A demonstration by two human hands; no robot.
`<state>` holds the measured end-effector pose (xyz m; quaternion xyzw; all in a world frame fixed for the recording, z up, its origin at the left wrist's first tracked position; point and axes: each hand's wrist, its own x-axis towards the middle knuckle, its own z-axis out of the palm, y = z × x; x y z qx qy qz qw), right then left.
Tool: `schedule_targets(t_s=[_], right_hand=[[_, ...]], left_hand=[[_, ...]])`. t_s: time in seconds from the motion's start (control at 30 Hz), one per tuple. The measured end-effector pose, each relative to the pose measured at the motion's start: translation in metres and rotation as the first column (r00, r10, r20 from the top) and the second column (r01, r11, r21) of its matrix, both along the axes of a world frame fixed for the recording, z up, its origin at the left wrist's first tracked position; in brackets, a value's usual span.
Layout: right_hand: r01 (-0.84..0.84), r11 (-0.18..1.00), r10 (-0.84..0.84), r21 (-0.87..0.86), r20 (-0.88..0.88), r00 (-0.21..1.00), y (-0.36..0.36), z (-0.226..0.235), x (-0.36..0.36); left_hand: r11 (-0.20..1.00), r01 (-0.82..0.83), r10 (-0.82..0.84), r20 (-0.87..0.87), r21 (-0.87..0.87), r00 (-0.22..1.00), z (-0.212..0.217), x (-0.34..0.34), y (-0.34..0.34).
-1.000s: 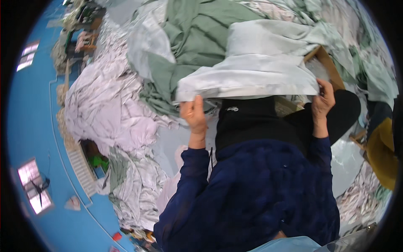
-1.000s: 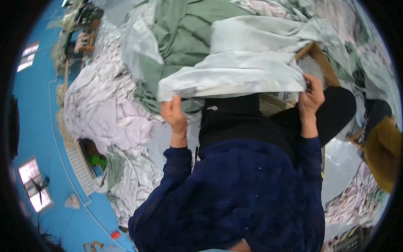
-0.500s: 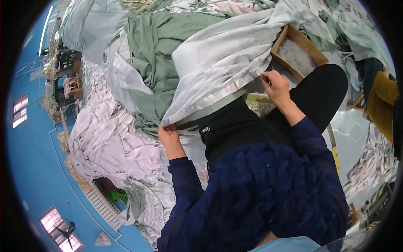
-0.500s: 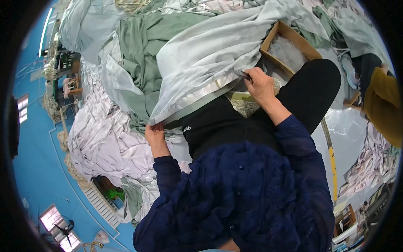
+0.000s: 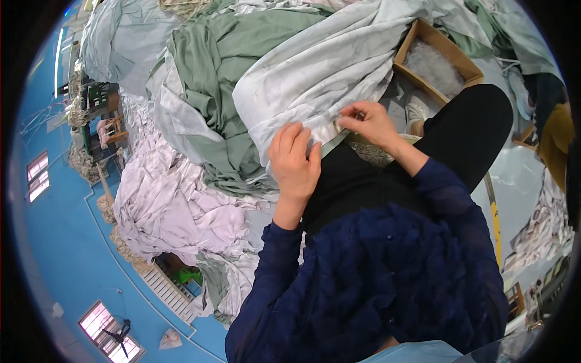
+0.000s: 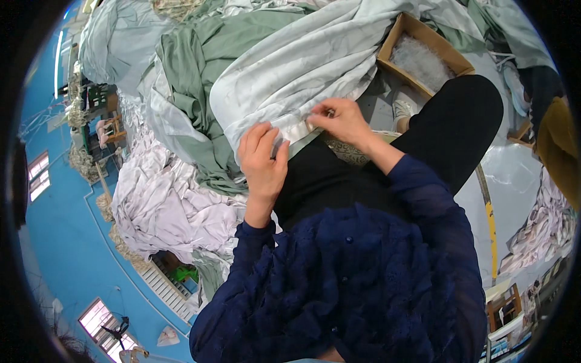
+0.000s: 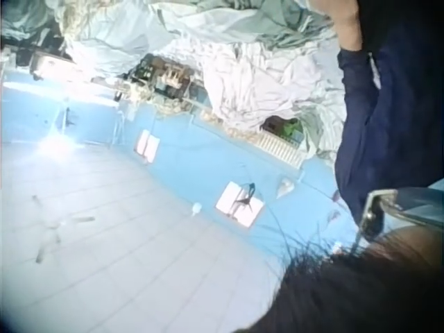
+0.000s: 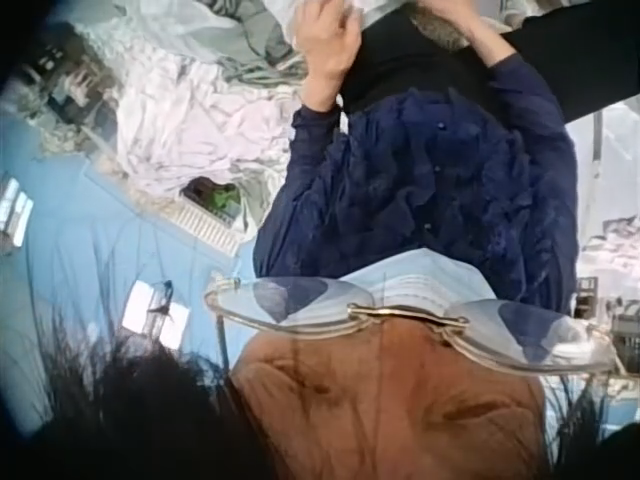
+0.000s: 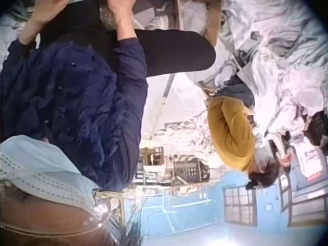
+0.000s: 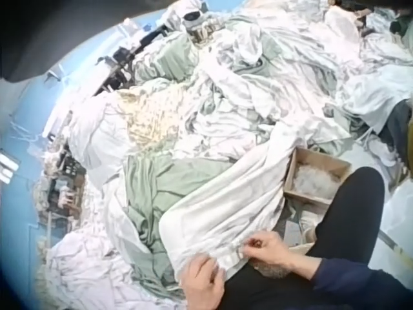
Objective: Trimming excess threads from green and white fabric pieces using a small pair of snips.
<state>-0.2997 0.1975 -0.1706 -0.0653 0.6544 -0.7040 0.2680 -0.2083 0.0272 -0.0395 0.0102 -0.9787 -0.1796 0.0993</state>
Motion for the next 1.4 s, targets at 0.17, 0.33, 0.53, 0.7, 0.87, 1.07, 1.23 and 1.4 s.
schedule_targets(t_s=[0.17, 0.33, 0.53, 0.7, 0.87, 1.07, 1.23, 1.4], right_hand=[[-0.127, 0.989, 0.113, 0.075, 0.163, 0.980, -0.039, 0.007, 0.002], [-0.144, 0.966, 0.215, -0.216, 0.356, 0.909, -0.040, 0.009, -0.003], [0.010, 0.983, -0.016, 0.183, 0.031, 0.999, -0.019, -0.002, -0.013], [0.179, 0.933, -0.167, 0.313, -0.064, 0.984, -0.010, -0.013, -0.025], [0.031, 0.987, -0.006, -0.159, 0.158, 0.987, -0.025, 0.008, -0.018], [-0.141, 0.987, 0.151, -0.076, 0.155, 0.976, -0.046, 0.009, -0.028], [0.081, 0.970, -0.062, 0.228, -0.089, 0.994, -0.013, 0.004, -0.047], [0.586, 0.745, -0.428, 0.319, -0.445, 0.787, 0.054, -0.014, -0.100]], left_hand=[[0.993, -0.073, 0.077, 0.040, -0.088, 0.996, -0.014, -0.006, 0.005], [0.984, -0.113, 0.122, 0.063, -0.137, 0.990, -0.016, -0.007, 0.003], [0.982, -0.121, 0.133, 0.078, -0.145, 0.988, -0.017, -0.009, 0.003], [0.982, -0.126, 0.137, 0.067, -0.138, 0.988, -0.018, -0.010, 0.003], [0.981, -0.121, 0.131, 0.062, -0.149, 0.989, -0.020, -0.010, 0.004], [0.983, -0.100, 0.107, 0.039, -0.153, 0.994, -0.022, -0.013, 0.008], [0.983, -0.118, 0.127, 0.057, -0.142, 0.990, -0.021, -0.015, 0.009], [0.980, -0.115, 0.121, 0.027, -0.165, 0.992, -0.022, -0.015, 0.008]])
